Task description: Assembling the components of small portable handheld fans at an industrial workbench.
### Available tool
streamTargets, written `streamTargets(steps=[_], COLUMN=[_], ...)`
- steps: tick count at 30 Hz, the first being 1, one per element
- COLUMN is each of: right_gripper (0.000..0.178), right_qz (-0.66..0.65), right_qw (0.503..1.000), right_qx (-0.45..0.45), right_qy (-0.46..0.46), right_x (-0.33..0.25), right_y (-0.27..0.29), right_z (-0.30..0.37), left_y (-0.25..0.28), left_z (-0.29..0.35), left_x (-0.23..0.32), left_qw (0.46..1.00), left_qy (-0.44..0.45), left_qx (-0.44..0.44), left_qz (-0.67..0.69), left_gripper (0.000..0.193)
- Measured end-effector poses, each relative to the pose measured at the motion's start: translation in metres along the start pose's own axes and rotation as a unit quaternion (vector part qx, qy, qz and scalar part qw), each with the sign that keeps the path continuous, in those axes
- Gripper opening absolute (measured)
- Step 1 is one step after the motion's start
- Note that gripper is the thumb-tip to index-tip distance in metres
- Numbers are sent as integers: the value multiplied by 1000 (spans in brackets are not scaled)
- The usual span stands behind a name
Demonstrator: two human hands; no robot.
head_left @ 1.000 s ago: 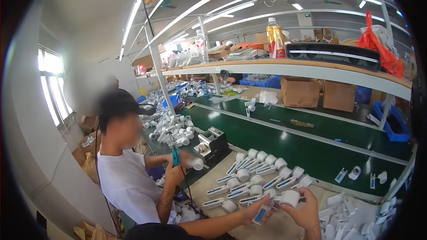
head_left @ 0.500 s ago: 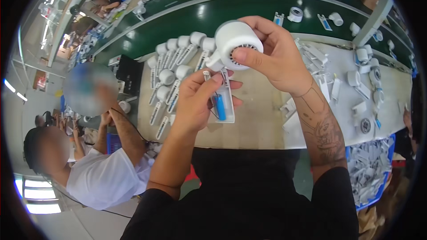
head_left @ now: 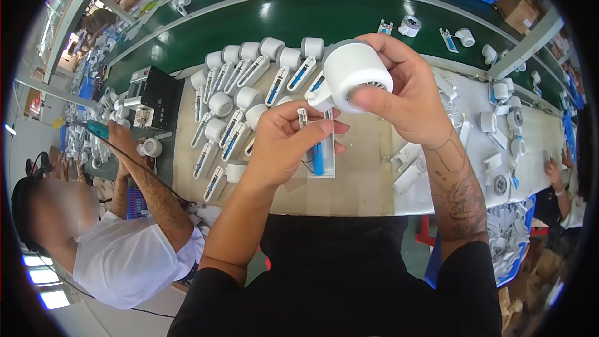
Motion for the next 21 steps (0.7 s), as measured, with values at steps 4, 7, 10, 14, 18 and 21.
streamTargets(steps=[4, 7, 10, 14, 18, 21], right_gripper=[47, 43, 48, 49, 47, 42], right_qz=[22, 64, 102, 183, 207, 289], right_qw=[999, 996, 972, 921, 890, 885], right_qx=[-11, -24, -73, -157, -171, -156], right_qy=[-24, -65, -201, -305, -369, -329], right_x=[5, 8, 15, 34, 57, 62], right_y=[0, 5, 14, 24, 22, 29], right_z=[-6, -10, -16, -24, -34, -37], left_y=[7, 12, 3, -1, 1, 8], left_z=[-9, -13, -9, -4, -1, -9], left_x=[-5, -11, -17, -26, -35, -50], left_qw=[998, 998, 998, 990, 993, 993], left_qy=[47, 47, 29, 57, 59, 81], left_qx=[-15, -19, -53, -125, -99, -80], left_qz=[-31, -49, -25, -26, -5, -7], left_gripper=[17, 17, 17, 20, 26, 30])
Point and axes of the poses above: each hand's wrist, its own z-axis away from the middle knuckle, its own y-axis out of the back of the hand, x = y × z, the point moved 6 cm from there along -z, towards the middle knuckle, and after that the axes turned 15 degrees about -z, right-handed, at the moved point
